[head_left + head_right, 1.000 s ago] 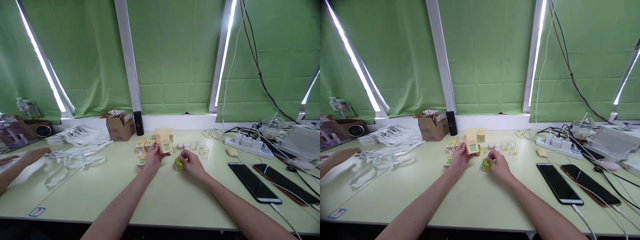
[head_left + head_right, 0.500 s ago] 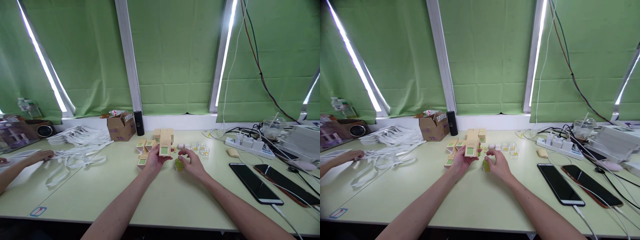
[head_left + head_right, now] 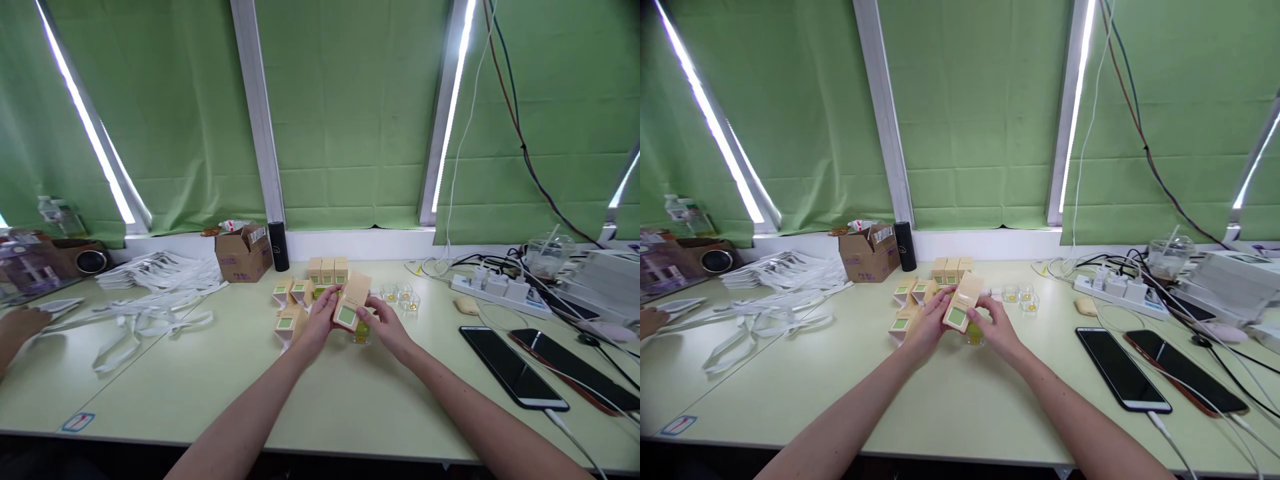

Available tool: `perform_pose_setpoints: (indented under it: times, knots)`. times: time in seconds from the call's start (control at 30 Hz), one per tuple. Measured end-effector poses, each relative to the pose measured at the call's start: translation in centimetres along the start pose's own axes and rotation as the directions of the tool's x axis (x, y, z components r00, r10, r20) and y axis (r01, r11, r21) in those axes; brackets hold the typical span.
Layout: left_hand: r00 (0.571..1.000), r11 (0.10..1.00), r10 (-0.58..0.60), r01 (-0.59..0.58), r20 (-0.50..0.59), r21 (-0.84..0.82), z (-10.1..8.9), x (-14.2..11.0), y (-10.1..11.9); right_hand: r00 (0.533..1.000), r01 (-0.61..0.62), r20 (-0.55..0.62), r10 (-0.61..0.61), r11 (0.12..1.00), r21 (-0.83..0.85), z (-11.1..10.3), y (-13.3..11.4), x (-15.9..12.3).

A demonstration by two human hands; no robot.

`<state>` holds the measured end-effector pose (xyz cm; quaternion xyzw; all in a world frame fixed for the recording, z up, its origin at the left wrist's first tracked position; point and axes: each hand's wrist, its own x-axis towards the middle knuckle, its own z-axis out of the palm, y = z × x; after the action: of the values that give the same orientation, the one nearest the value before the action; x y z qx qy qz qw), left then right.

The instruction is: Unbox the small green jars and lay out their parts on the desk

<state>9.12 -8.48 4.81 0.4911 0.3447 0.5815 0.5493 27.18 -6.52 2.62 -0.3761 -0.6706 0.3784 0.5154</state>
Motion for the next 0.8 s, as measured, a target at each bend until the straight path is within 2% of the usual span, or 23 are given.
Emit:
perform_pose_setpoints:
  times: [0.13,0.3,0.53,0.8]
  knots:
    - [0.995,0.987,0.094,-0.099,0.04,0.125,-0.01,-0.19,0.3,0.998,-0.061,-0.015,0.066,0.977,0.203,-0.27,-0.24,0.32]
    - [0.963,0.929,0.247,-0.267,0.111,0.254,-0.3,-0.24,-0.12,0.985,-0.072,-0.122,0.125,0.927,0.368,-0.62,-0.62,0.71]
    - [0.935,0.75,0.318,-0.35,0.159,0.561,-0.18,-0.82,-0.45,0.981,-0.085,-0.138,0.139,0.936,0.342,-0.23,-0.68,0.65]
    - [0.931,0.723,0.315,-0.362,0.185,0.589,-0.3,-0.98,-0.17,0.981,-0.075,-0.146,0.125,0.948,0.309,-0.16,-0.23,0.85]
